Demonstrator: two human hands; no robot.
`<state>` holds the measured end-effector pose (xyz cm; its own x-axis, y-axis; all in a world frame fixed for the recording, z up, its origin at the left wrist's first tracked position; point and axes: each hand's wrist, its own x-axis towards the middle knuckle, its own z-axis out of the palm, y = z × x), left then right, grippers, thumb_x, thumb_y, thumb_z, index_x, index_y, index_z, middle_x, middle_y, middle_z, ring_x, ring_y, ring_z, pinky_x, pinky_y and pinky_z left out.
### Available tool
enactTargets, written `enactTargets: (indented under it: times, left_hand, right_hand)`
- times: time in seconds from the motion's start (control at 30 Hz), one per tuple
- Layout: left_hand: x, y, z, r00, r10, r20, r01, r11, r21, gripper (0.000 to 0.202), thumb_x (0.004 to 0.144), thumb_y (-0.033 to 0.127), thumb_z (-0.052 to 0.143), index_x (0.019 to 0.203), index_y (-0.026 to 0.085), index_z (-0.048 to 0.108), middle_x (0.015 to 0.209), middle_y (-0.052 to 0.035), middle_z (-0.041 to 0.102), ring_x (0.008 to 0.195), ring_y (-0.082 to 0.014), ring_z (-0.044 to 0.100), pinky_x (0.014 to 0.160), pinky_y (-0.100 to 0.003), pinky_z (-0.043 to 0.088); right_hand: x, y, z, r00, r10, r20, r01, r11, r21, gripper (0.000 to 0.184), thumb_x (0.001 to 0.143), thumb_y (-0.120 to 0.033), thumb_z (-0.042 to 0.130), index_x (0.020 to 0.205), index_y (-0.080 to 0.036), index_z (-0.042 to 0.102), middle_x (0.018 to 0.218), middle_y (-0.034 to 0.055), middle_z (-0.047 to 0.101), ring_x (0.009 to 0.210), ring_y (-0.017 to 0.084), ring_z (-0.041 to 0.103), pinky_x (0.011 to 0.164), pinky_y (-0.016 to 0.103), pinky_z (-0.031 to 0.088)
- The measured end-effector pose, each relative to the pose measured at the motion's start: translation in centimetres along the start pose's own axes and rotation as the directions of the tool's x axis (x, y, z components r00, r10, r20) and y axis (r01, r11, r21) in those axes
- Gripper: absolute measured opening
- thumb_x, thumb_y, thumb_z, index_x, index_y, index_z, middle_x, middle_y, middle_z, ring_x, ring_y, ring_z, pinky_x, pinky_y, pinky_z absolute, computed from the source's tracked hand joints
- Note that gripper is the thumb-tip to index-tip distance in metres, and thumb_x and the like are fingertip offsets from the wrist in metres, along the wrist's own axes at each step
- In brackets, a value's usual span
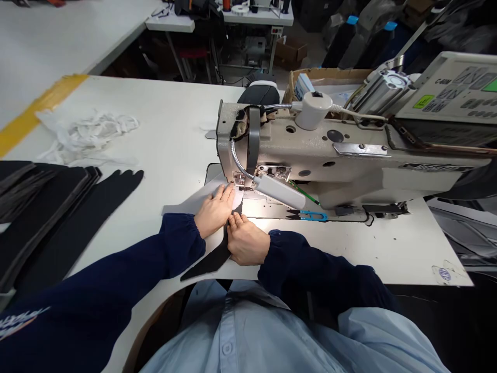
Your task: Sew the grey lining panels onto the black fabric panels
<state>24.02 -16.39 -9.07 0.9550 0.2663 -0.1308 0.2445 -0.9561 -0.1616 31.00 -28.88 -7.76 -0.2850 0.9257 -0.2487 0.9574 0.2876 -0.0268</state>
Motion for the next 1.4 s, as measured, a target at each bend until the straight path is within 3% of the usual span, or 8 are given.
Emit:
enactTargets:
  times: [0.13, 0.27, 0.4, 0.57, 0.73, 0.97, 1.23, 1.4]
  left_hand:
    - [-0.1, -0.4, -1.4, 1.000, 0.007, 0.018, -0.008, 1.000, 0.027, 0.041, 0.090, 0.003, 0.034, 0.125, 0.007, 0.056, 0.128, -0.0201, 0.056, 0.109, -0.0288, 0.056, 0.075, -0.036, 0.050]
    - [-1.0, -1.0, -2.4, 0.997, 0.003, 0.074, -0.006, 0.999, 0.041, 0.037, 0.088, 0.000, 0.039, 0.117, 0.013, 0.058, 0.099, -0.0150, 0.060, 0.097, -0.0274, 0.055, 0.068, -0.033, 0.045]
    - [-1.8, -0.6, -3.2, 0.992, -0.002, 0.127, -0.008, 0.997, 0.076, 0.034, 0.087, -0.002, 0.038, 0.111, 0.011, 0.058, 0.095, -0.0158, 0.059, 0.095, -0.0284, 0.054, 0.063, -0.033, 0.042]
    - [-1.9, 0.2, -4.4, 0.976, 0.021, 0.216, -0.032, 0.999, 0.044, 0.033, 0.081, -0.006, 0.043, 0.108, 0.006, 0.057, 0.094, -0.0172, 0.059, 0.093, -0.0286, 0.057, 0.061, -0.031, 0.043]
    - [-1.7, 0.2, -4.6, 0.952, 0.064, 0.298, -0.059, 0.998, -0.026, 0.037, 0.072, -0.006, 0.052, 0.108, 0.004, 0.055, 0.098, -0.0173, 0.060, 0.095, -0.0280, 0.059, 0.064, -0.030, 0.046]
    - [-1.6, 0.5, -3.9, 0.953, 0.045, 0.301, -0.020, 0.996, -0.088, 0.028, 0.080, -0.002, 0.044, 0.103, 0.007, 0.057, 0.096, -0.0148, 0.063, 0.094, -0.0272, 0.063, 0.068, -0.032, 0.049]
    - [-1.4, 0.7, -3.1, 0.975, 0.057, 0.213, -0.028, 0.990, -0.135, 0.025, 0.078, 0.001, 0.045, 0.098, 0.010, 0.058, 0.090, -0.0121, 0.064, 0.085, -0.0244, 0.064, 0.066, -0.031, 0.048]
    - [-1.5, 1.1, -3.0, 0.975, 0.057, 0.214, -0.017, 0.983, -0.184, 0.034, 0.073, -0.002, 0.042, 0.099, 0.011, 0.056, 0.087, -0.0097, 0.061, 0.084, -0.0232, 0.061, 0.069, -0.031, 0.047]
  right_hand:
    - [0.0, 0.2, -0.3, 1.000, 0.012, 0.014, -0.012, 1.000, -0.011, 0.062, 0.085, -0.034, 0.053, 0.127, 0.011, 0.053, 0.135, 0.0370, 0.044, 0.124, 0.046, 0.050, 0.097, 0.055, 0.043]
    - [-0.1, 0.2, -1.0, 0.998, 0.016, 0.067, -0.014, 1.000, -0.024, 0.063, 0.086, -0.032, 0.053, 0.131, 0.012, 0.049, 0.137, 0.0378, 0.041, 0.127, 0.047, 0.047, 0.099, 0.055, 0.043]
    - [-0.1, 0.1, -1.3, 0.995, 0.017, 0.102, -0.015, 1.000, -0.022, 0.065, 0.085, -0.030, 0.053, 0.132, 0.014, 0.046, 0.138, 0.0394, 0.038, 0.128, 0.048, 0.044, 0.101, 0.057, 0.041]
    - [-0.2, 0.2, -1.0, 0.998, -0.002, 0.064, 0.002, 1.000, -0.012, 0.064, 0.083, -0.027, 0.053, 0.131, 0.015, 0.047, 0.137, 0.0391, 0.040, 0.127, 0.047, 0.045, 0.100, 0.058, 0.043]
    - [-0.3, -0.2, 0.0, 1.000, -0.004, -0.019, 0.003, 0.999, -0.046, 0.048, 0.085, -0.012, 0.048, 0.125, 0.012, 0.053, 0.131, 0.0382, 0.047, 0.121, 0.043, 0.054, 0.091, 0.056, 0.051]
    - [-0.3, -2.8, 2.1, 0.970, 0.133, -0.203, -0.134, 0.991, 0.010, 0.036, 0.085, -0.001, 0.043, 0.114, 0.015, 0.059, 0.118, 0.0377, 0.058, 0.111, 0.039, 0.063, 0.089, 0.054, 0.055]
    - [0.0, -4.3, 3.7, 0.948, 0.124, -0.293, -0.099, 0.990, 0.096, 0.031, 0.087, 0.000, 0.041, 0.105, 0.012, 0.064, 0.109, 0.0387, 0.062, 0.096, 0.035, 0.069, 0.073, 0.050, 0.060]
    - [-0.4, -5.2, 4.2, 0.948, 0.130, -0.291, -0.088, 0.984, 0.154, 0.031, 0.086, -0.001, 0.044, 0.107, 0.010, 0.064, 0.110, 0.0362, 0.063, 0.099, 0.034, 0.068, 0.076, 0.048, 0.060]
